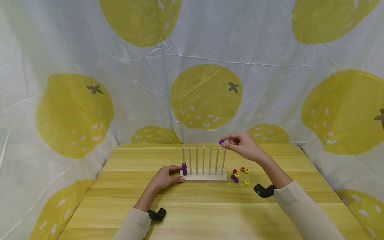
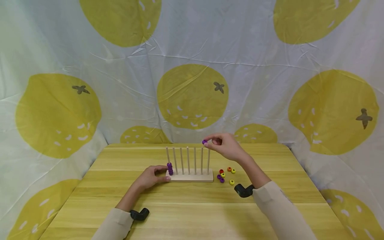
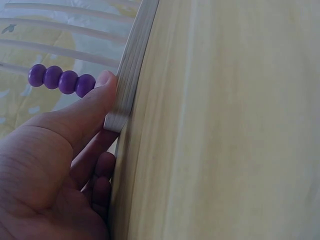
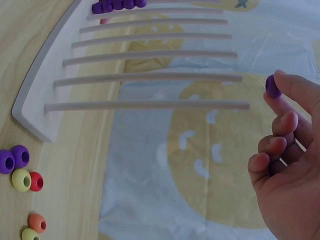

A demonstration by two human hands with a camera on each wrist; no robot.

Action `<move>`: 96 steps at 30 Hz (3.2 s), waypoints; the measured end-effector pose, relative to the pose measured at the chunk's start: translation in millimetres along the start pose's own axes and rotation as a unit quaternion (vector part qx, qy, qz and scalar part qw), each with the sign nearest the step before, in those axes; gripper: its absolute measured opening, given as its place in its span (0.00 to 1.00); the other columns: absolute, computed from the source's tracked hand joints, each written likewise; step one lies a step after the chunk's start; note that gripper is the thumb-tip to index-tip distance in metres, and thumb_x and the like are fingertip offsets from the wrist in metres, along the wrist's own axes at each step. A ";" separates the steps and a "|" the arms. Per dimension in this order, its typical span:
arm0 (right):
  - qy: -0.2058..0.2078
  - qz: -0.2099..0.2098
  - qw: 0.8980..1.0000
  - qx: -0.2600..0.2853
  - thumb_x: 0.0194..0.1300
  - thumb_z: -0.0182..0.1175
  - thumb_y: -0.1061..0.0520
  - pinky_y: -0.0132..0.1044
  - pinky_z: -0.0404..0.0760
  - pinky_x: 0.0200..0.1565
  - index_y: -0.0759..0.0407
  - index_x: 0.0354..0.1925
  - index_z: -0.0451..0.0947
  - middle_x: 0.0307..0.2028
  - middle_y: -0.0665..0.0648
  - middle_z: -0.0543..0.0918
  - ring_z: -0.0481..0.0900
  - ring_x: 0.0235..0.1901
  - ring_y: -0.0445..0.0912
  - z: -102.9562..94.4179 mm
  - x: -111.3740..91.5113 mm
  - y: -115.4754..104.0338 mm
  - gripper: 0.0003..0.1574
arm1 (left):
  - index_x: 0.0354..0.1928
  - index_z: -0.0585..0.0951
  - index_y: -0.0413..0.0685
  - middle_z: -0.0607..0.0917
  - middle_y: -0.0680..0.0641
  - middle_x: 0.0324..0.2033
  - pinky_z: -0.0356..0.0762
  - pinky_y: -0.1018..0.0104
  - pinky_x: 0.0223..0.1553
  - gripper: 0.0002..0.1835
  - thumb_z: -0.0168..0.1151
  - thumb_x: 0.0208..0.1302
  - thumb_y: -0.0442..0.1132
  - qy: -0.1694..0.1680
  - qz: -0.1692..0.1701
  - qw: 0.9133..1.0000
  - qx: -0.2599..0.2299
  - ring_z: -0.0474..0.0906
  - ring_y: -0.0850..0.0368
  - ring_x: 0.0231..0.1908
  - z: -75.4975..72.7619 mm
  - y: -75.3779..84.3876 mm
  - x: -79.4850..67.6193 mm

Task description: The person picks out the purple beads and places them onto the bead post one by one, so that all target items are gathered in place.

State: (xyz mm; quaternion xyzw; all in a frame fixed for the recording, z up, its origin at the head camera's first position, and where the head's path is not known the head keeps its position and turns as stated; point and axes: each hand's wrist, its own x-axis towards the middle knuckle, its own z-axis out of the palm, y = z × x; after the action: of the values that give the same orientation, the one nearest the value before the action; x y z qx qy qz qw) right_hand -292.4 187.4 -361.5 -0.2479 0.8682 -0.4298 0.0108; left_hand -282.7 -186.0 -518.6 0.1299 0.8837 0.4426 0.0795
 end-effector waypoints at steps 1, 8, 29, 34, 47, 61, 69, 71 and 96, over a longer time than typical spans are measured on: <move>-0.001 0.000 1.000 0.002 0.72 0.65 0.40 0.37 0.66 0.25 0.48 0.54 0.86 0.20 0.51 0.68 0.58 0.18 0.43 1.1 1.4 -1.0 0.20 | 0.64 0.83 0.54 0.83 0.46 0.64 0.69 0.43 0.71 0.32 0.78 0.58 0.54 0.000 0.000 1.000 0.001 0.74 0.43 0.69 0.1 -0.1 0.0; -0.003 -0.008 1.000 -0.001 0.72 0.64 0.39 0.36 0.64 0.26 0.45 0.54 0.86 0.21 0.51 0.68 0.57 0.19 0.43 9.1 12.8 -7.7 0.19 | 0.65 0.82 0.54 0.83 0.46 0.64 0.69 0.43 0.71 0.32 0.78 0.58 0.53 -0.003 0.000 1.000 0.004 0.74 0.42 0.69 0.2 -0.9 0.1; -0.030 -0.027 0.999 0.035 0.71 0.65 0.40 0.37 0.63 0.26 0.45 0.51 0.87 0.22 0.52 0.69 0.57 0.19 0.44 45.3 52.6 -38.4 0.17 | 0.65 0.82 0.53 0.83 0.45 0.63 0.69 0.43 0.71 0.33 0.78 0.58 0.54 -0.004 0.002 1.000 0.004 0.74 0.42 0.68 -0.2 -0.1 1.0; -0.042 -0.043 0.997 0.041 0.72 0.65 0.42 0.36 0.63 0.27 0.46 0.51 0.88 0.20 0.51 0.68 0.57 0.18 0.44 56.9 61.2 -44.7 0.16 | 0.64 0.83 0.55 0.83 0.46 0.63 0.69 0.43 0.71 0.33 0.77 0.58 0.55 0.000 0.004 1.000 0.005 0.74 0.42 0.68 -0.1 -1.8 1.1; -0.054 -0.063 0.996 0.030 0.72 0.67 0.47 0.34 0.66 0.30 0.50 0.48 0.88 0.20 0.49 0.68 0.59 0.20 0.41 84.2 78.7 -48.8 0.12 | 0.64 0.83 0.55 0.83 0.46 0.63 0.69 0.42 0.71 0.31 0.77 0.59 0.54 -0.003 0.009 1.000 0.009 0.74 0.42 0.68 -1.4 -1.1 1.7; -0.066 -0.099 0.993 -0.026 0.71 0.68 0.49 0.31 0.66 0.29 0.50 0.49 0.89 0.20 0.48 0.70 0.62 0.20 0.40 97.2 82.7 -50.1 0.12 | 0.65 0.82 0.53 0.83 0.45 0.63 0.69 0.40 0.71 0.32 0.76 0.60 0.55 -0.005 0.007 1.000 0.006 0.74 0.41 0.68 -2.3 -1.3 -0.2; -0.066 -0.106 0.991 -0.046 0.71 0.67 0.50 0.31 0.64 0.30 0.51 0.49 0.89 0.19 0.47 0.68 0.60 0.20 0.39 99.8 81.2 -50.6 0.12 | 0.63 0.83 0.53 0.84 0.46 0.62 0.70 0.41 0.70 0.31 0.77 0.59 0.53 -0.004 0.014 1.000 0.005 0.75 0.42 0.68 -1.8 -1.2 -1.1; -0.068 -0.105 0.991 -0.048 0.71 0.67 0.50 0.30 0.64 0.29 0.51 0.49 0.89 0.18 0.47 0.68 0.60 0.20 0.39 99.4 80.6 -51.0 0.12 | 0.63 0.83 0.53 0.84 0.46 0.62 0.70 0.41 0.70 0.30 0.77 0.59 0.53 -0.004 0.015 1.000 0.005 0.75 0.42 0.68 -1.6 -0.5 -1.1; -0.058 -0.073 0.996 -0.006 0.72 0.66 0.49 0.33 0.68 0.32 0.52 0.51 0.88 0.32 0.51 0.77 0.67 0.27 0.42 82.1 70.4 -51.1 0.14 | 0.63 0.84 0.55 0.84 0.46 0.63 0.69 0.40 0.70 0.31 0.78 0.58 0.55 0.000 0.009 1.000 0.001 0.74 0.42 0.69 -0.7 0.1 0.1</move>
State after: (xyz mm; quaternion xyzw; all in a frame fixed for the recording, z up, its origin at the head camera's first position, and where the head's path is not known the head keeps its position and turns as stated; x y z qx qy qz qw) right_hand -313.6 69.7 -361.1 -0.3349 0.8482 -0.4094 0.0289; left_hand -283.0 -186.4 -518.1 0.1381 0.8830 0.4424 0.0748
